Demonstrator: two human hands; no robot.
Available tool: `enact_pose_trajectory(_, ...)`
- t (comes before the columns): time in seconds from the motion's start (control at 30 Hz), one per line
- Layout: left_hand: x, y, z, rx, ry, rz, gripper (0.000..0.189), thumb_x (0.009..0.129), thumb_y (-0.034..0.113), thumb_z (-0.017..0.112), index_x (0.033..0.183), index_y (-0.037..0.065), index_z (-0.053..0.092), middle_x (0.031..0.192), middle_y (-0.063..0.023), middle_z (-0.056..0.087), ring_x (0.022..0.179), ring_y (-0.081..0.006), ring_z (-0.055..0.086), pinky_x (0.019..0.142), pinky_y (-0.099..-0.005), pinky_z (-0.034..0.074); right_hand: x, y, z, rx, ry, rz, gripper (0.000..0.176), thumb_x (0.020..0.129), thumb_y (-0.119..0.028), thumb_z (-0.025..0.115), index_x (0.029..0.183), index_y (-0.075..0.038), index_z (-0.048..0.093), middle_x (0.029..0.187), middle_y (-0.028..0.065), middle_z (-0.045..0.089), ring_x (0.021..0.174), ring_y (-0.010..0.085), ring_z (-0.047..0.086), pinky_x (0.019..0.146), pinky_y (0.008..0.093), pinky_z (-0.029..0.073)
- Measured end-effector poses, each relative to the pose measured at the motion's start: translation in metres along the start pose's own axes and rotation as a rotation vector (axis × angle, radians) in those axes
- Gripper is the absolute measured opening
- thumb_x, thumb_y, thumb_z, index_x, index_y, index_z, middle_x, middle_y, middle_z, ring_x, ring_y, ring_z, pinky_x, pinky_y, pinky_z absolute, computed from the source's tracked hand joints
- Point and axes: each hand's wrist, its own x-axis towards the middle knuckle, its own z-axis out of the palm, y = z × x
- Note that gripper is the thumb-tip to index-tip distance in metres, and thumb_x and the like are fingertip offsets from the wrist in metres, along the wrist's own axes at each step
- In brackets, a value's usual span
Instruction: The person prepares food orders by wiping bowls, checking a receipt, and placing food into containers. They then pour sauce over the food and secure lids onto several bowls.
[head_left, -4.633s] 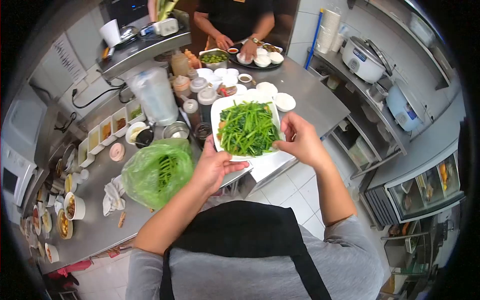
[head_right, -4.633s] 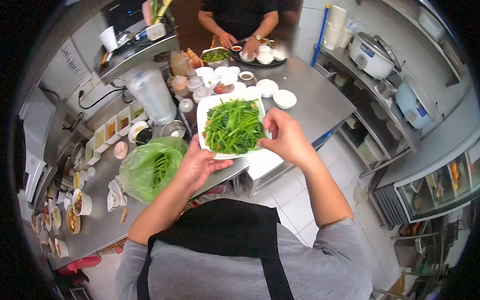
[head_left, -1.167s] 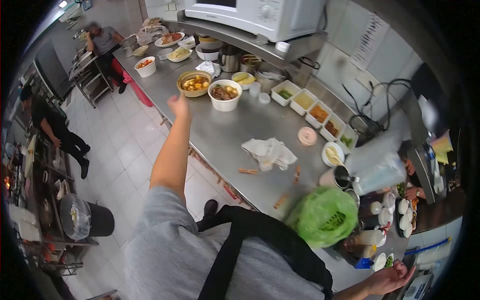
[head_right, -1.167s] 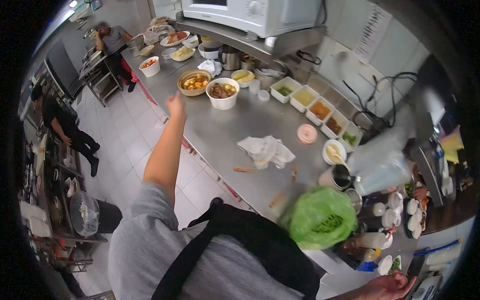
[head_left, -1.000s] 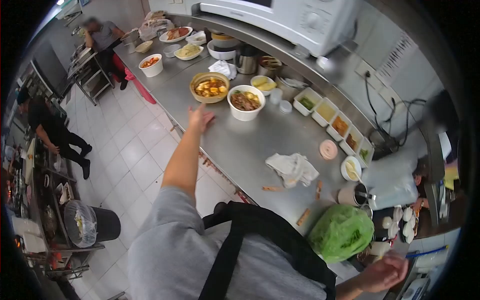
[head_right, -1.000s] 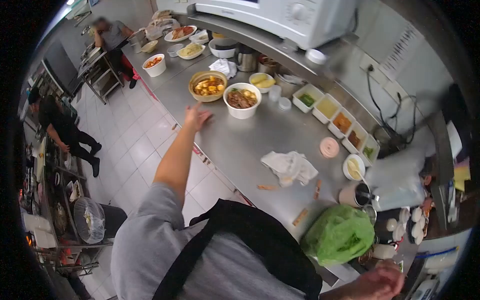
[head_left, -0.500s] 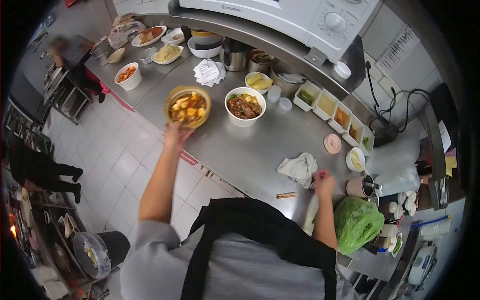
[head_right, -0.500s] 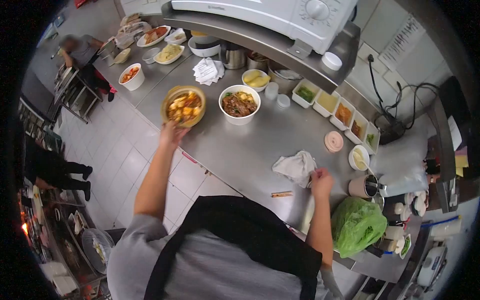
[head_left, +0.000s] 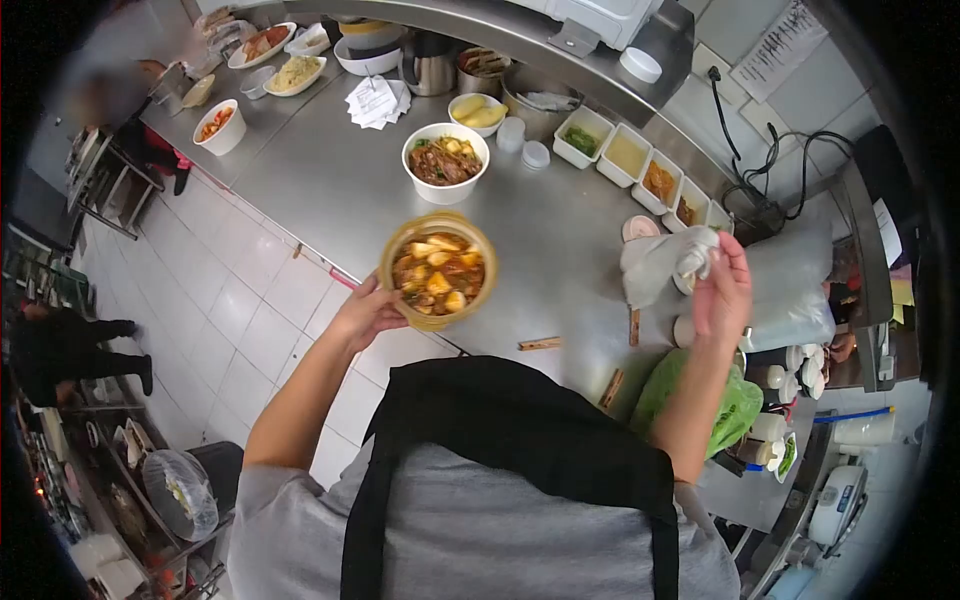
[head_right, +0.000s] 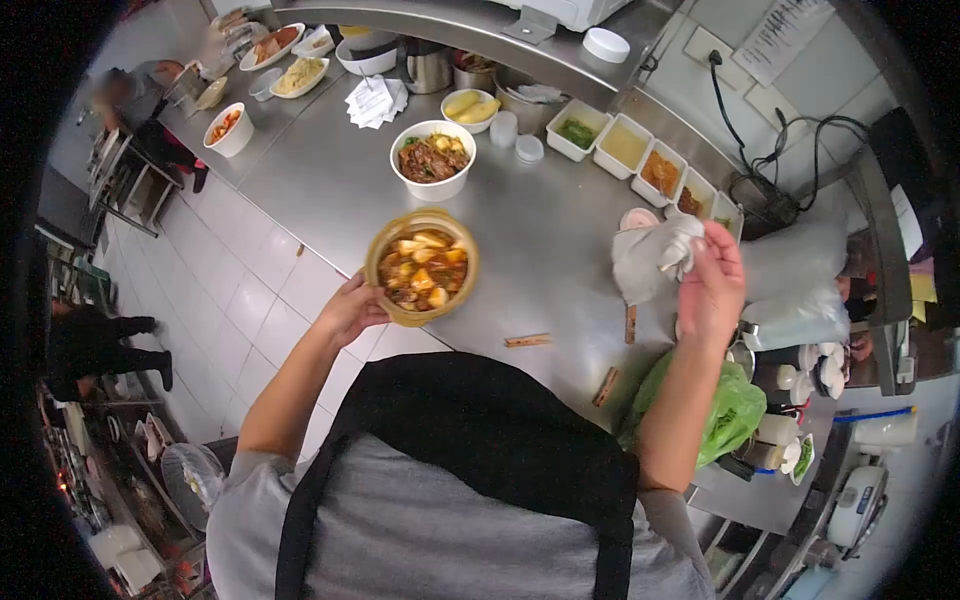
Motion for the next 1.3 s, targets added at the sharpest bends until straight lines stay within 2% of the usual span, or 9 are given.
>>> enact_pose_trajectory(0.07, 0.028, -0.002, 0.018, 0.084, -0.167, -0.031, 0.065, 0.084, 0.013, 0.053, 0.139, 0.01, 0.018, 0.1, -0.0123, 0.057, 0.079, -0.0227, 0.063, 0.074, -0.034, 0.054, 0.005, 0.019, -0.01, -0.141, 0.08, -0.034, 0.019, 0.081, 0.004, 0.057, 0.099, 0.002, 0.057, 0.09, 0.0057, 0.061, 0.078, 0.0101, 0.056, 0.073, 0.0213, 0.044)
enact_pose_trajectory(0.17, 0.063, 0.016, 0.045, 0.349, -0.255, -0.098, 0.061, 0.084, 0.014, 0.053, 0.137, 0.009, 0.023, 0.099, -0.0102, 0.058, 0.076, -0.021, 0.062, 0.071, -0.0313, 0.053, 0.016, 0.054, -0.025, -0.405, 0.116, -0.066, 0.012, 0.084, -0.001, 0.055, 0.095, -0.004, 0.058, 0.091, 0.0009, 0.058, 0.082, 0.0089, 0.052, 0.075, 0.0232, 0.042)
enact_pose_trajectory(0.27, 0.102, 0.039, 0.072, 0.679, -0.39, -0.063, 0.053, 0.083, 0.012, 0.051, 0.134, 0.008, 0.035, 0.094, -0.0057, 0.059, 0.077, -0.0112, 0.059, 0.063, -0.0267, 0.051, 0.032, 0.101, -0.042, -0.649, 0.017, -0.126, 0.01, 0.084, -0.006, 0.056, 0.094, -0.006, 0.058, 0.091, 0.002, 0.059, 0.085, 0.0104, 0.052, 0.078, 0.0244, 0.041)
enact_pose_trajectory(0.37, 0.134, 0.054, 0.109, 1.197, -0.357, 0.107, 0.041, 0.083, 0.015, 0.053, 0.123, 0.01, 0.051, 0.091, -0.009, 0.064, 0.078, -0.0162, 0.061, 0.065, -0.0301, 0.05, 0.05, 0.147, -0.042, -1.148, -0.101, -0.313, 0.012, 0.081, -0.011, 0.062, 0.091, -0.005, 0.059, 0.088, 0.0073, 0.063, 0.084, 0.0151, 0.058, 0.075, 0.0267, 0.045)
enact_pose_trajectory(0.47, 0.172, 0.048, 0.131, 1.446, -0.434, 0.493, 0.032, 0.078, 0.021, 0.059, 0.107, 0.01, 0.062, 0.09, -0.0135, 0.066, 0.082, -0.0253, 0.063, 0.074, -0.0339, 0.049, 0.045, 0.146, 0.015, -1.023, -0.171, -0.101, 0.014, 0.077, -0.013, 0.066, 0.089, -0.006, 0.063, 0.084, 0.011, 0.065, 0.074, 0.0191, 0.062, 0.067, 0.0298, 0.048)
enact_pose_trajectory(0.6, 0.174, 0.057, 0.154, 1.478, -0.473, 0.423, 0.033, 0.079, 0.018, 0.06, 0.111, 0.012, 0.061, 0.098, -0.0164, 0.063, 0.088, -0.0302, 0.061, 0.079, -0.0361, 0.046, 0.043, 0.149, 0.047, -0.955, -0.502, -0.006, 0.013, 0.076, -0.011, 0.066, 0.089, -0.009, 0.065, 0.086, 0.0112, 0.064, 0.074, 0.0224, 0.063, 0.068, 0.0313, 0.049)
enact_pose_trajectory(0.7, 0.18, 0.056, 0.154, 1.529, -0.469, 0.431, 0.033, 0.079, 0.018, 0.06, 0.111, 0.013, 0.061, 0.099, -0.0147, 0.064, 0.089, -0.0293, 0.061, 0.08, -0.0355, 0.046, 0.043, 0.155, 0.035, -1.073, -0.769, -0.378, 0.013, 0.076, -0.009, 0.064, 0.089, -0.009, 0.065, 0.087, 0.0101, 0.063, 0.078, 0.0266, 0.062, 0.07, 0.0341, 0.05)
enact_pose_trajectory(0.9, 0.182, 0.053, 0.155, 1.535, -0.497, 0.458, 0.032, 0.08, 0.018, 0.058, 0.112, 0.014, 0.061, 0.102, -0.0142, 0.063, 0.091, -0.0291, 0.061, 0.082, -0.0365, 0.046, 0.031, 0.142, 0.019, -1.254, -0.934, -0.436, 0.018, 0.076, -0.008, 0.061, 0.094, -0.01, 0.064, 0.097, 0.0065, 0.059, 0.083, 0.0265, 0.06, 0.072, 0.0344, 0.05)
enact_pose_trajectory(1.3, 0.175, 0.054, 0.155, 1.54, -0.48, 0.413, 0.033, 0.081, 0.016, 0.056, 0.114, 0.014, 0.059, 0.104, -0.0138, 0.062, 0.094, -0.0282, 0.06, 0.083, -0.0369, 0.046, -0.03, 0.116, 0.01, -1.719, -0.789, -0.243, 0.016, 0.072, -0.008, 0.055, 0.087, -0.006, 0.06, 0.082, 0.0111, 0.059, 0.068, 0.0295, 0.061, 0.062, 0.0386, 0.051)
